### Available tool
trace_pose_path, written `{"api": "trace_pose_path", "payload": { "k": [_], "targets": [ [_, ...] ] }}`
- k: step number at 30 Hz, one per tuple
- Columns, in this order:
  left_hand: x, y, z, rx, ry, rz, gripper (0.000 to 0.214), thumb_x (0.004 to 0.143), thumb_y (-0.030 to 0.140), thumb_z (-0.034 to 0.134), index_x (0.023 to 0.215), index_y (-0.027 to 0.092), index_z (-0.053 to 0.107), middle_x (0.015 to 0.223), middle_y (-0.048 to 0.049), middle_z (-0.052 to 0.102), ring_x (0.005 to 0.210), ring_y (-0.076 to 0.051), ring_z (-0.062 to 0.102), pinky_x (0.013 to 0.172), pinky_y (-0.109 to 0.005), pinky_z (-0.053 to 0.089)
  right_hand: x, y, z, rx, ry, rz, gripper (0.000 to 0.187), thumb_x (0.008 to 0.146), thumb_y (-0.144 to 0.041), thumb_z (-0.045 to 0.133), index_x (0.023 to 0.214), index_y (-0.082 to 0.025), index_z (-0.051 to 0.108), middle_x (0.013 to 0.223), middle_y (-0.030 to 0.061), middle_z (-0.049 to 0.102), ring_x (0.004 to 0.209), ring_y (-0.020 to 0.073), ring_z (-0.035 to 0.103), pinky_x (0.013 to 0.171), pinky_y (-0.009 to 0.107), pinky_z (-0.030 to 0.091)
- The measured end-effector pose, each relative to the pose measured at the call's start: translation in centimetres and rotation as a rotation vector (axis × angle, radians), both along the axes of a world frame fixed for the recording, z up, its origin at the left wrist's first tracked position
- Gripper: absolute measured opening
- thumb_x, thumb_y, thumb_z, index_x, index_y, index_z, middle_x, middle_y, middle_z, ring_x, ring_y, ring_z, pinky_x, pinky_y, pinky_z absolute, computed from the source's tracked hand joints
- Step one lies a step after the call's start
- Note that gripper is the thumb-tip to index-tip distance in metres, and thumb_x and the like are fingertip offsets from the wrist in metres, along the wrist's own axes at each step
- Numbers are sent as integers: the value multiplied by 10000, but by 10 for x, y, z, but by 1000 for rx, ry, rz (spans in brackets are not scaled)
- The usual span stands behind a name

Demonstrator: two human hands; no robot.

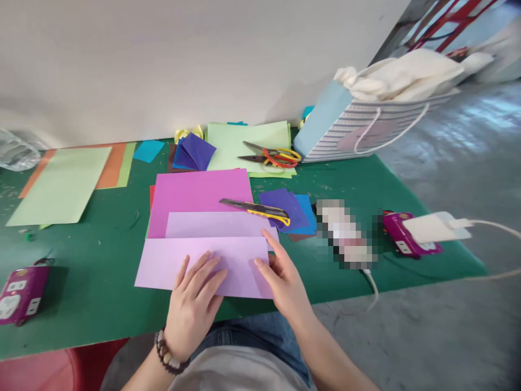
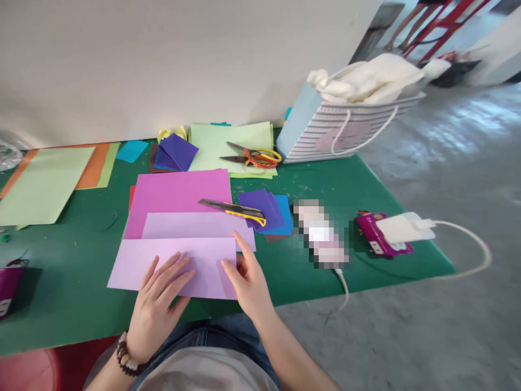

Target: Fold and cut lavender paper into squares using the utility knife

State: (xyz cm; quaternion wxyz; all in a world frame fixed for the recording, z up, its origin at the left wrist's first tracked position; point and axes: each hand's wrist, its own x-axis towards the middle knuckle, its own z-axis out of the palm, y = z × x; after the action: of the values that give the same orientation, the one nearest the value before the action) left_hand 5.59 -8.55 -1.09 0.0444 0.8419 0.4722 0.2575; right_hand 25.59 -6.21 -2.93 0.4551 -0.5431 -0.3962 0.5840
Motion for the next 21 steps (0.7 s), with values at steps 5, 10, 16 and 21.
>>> {"api": "trace_pose_path", "payload": {
  "k": [5,10,16,21],
  "targets": [
    [-3,-1,-4,12,-60,-3,382,835,19,514,1150,215,601,1245,-72,634,1263,-246,514,1108,-533,334,10,0,0,16,-60,58,672,890,-500,498,1472,-253,269,943,63,680,766,200,653,666,341,558],
    [-2,-5,-4,3,-85,13,374,838,18,520,1154,203,598,1226,-80,639,1274,-250,499,1082,-523,383,24,0,0,26,-29,121,587,903,-494,484,1433,-271,367,922,54,682,776,192,649,627,322,563],
    [-2,-7,-6,-23,-107,9,369,846,20,518,1158,199,602,1213,-81,642,1280,-256,492,1070,-516,404,42,-4,5,121,-104,148,462,911,-398,511,1363,-315,459,1136,64,674,930,205,663,718,354,591],
    [-2,-6,-7,-33,-108,22,379,857,34,512,1180,215,595,1216,-74,642,1266,-252,507,1065,-517,411,51,-9,11,483,-476,289,369,887,-221,550,1233,-344,586,1335,69,532,1099,217,583,800,353,570]
  ]
}}
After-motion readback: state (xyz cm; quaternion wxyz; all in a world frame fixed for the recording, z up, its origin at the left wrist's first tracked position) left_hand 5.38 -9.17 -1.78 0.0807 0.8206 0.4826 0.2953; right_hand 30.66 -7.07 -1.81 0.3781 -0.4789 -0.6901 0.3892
